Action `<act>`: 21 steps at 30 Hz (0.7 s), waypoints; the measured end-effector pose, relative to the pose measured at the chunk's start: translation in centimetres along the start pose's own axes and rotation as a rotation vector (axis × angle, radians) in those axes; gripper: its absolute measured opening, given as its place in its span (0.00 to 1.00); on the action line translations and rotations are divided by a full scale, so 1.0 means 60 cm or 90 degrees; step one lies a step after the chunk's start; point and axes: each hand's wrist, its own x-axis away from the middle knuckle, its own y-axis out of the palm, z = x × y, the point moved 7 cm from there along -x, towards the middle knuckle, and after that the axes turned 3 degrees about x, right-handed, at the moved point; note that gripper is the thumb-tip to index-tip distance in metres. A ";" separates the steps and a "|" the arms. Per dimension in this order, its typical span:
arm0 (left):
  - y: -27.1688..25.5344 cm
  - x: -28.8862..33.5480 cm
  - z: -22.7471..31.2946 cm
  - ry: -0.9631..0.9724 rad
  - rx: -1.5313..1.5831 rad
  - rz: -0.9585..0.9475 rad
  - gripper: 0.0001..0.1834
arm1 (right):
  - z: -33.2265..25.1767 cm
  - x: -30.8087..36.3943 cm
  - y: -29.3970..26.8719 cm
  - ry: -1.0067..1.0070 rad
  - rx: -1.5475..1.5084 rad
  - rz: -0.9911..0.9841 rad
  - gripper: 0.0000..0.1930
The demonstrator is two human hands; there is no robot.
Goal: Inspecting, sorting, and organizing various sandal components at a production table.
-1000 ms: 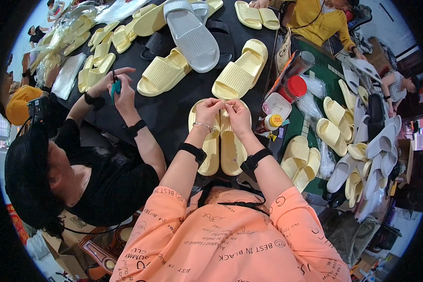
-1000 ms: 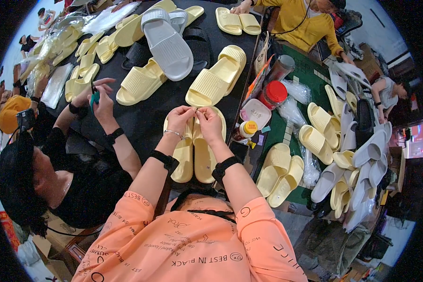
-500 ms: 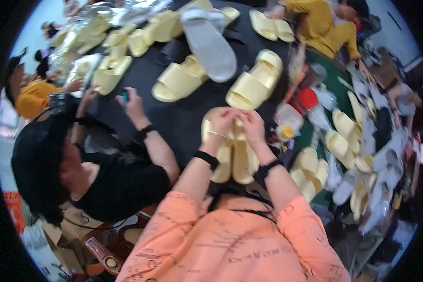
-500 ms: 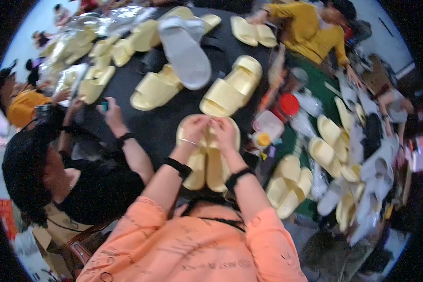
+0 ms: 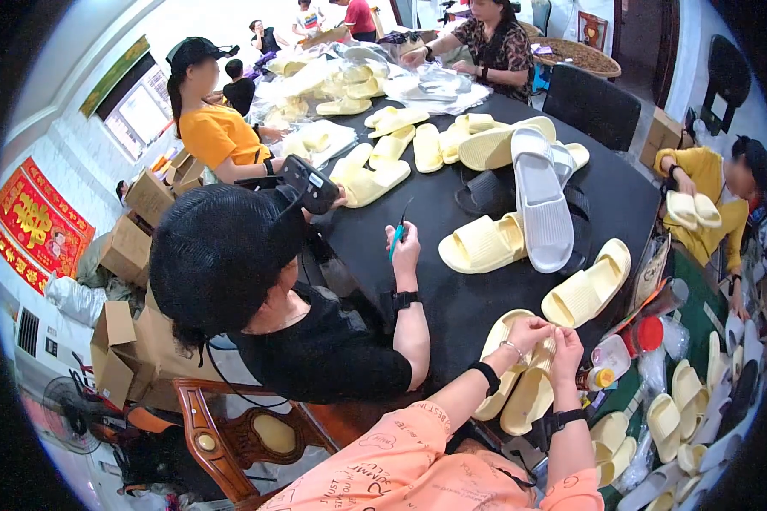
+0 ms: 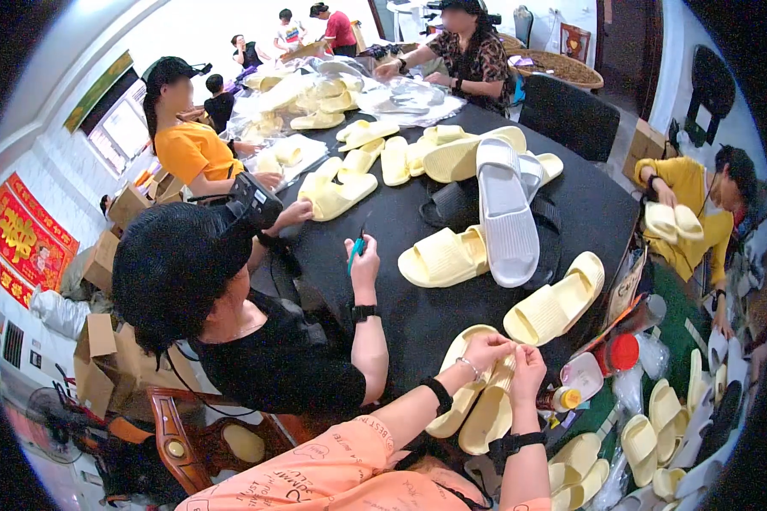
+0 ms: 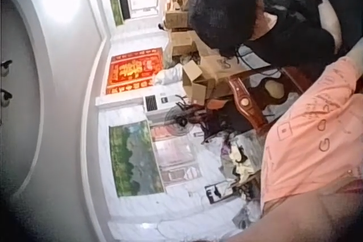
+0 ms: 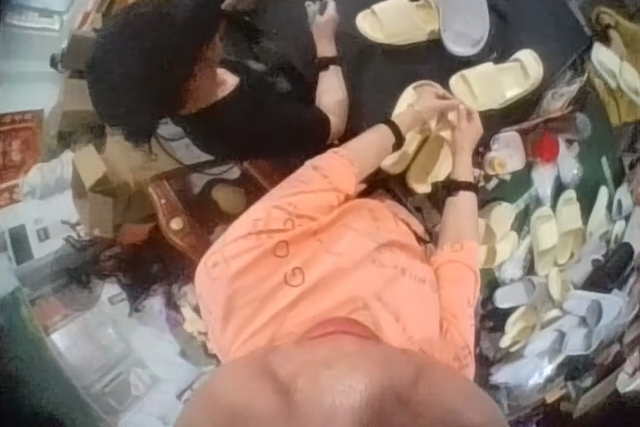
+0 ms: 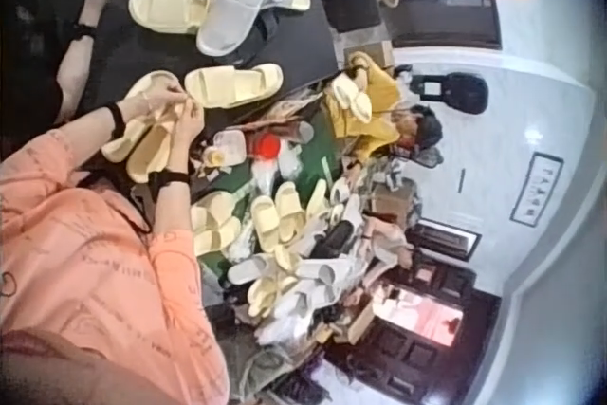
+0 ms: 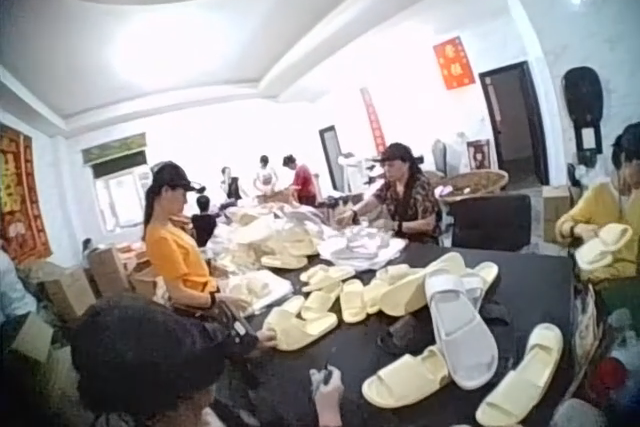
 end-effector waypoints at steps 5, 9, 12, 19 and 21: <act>0.001 -0.005 -0.004 -0.034 0.032 0.023 0.08 | 0.008 -0.004 0.003 -0.039 0.029 -0.011 0.04; -0.002 -0.009 -0.009 -0.039 0.052 0.014 0.09 | 0.017 -0.001 0.006 0.023 -0.013 -0.018 0.04; 0.000 -0.004 0.000 -0.055 0.007 0.011 0.09 | 0.009 0.002 0.005 0.017 -0.031 -0.020 0.04; 0.004 -0.009 -0.008 -0.058 0.020 -0.016 0.09 | 0.005 0.003 0.003 0.017 -0.057 -0.031 0.03; 0.002 -0.014 -0.015 -0.047 0.034 -0.012 0.08 | 0.009 0.001 0.001 0.015 -0.067 -0.028 0.04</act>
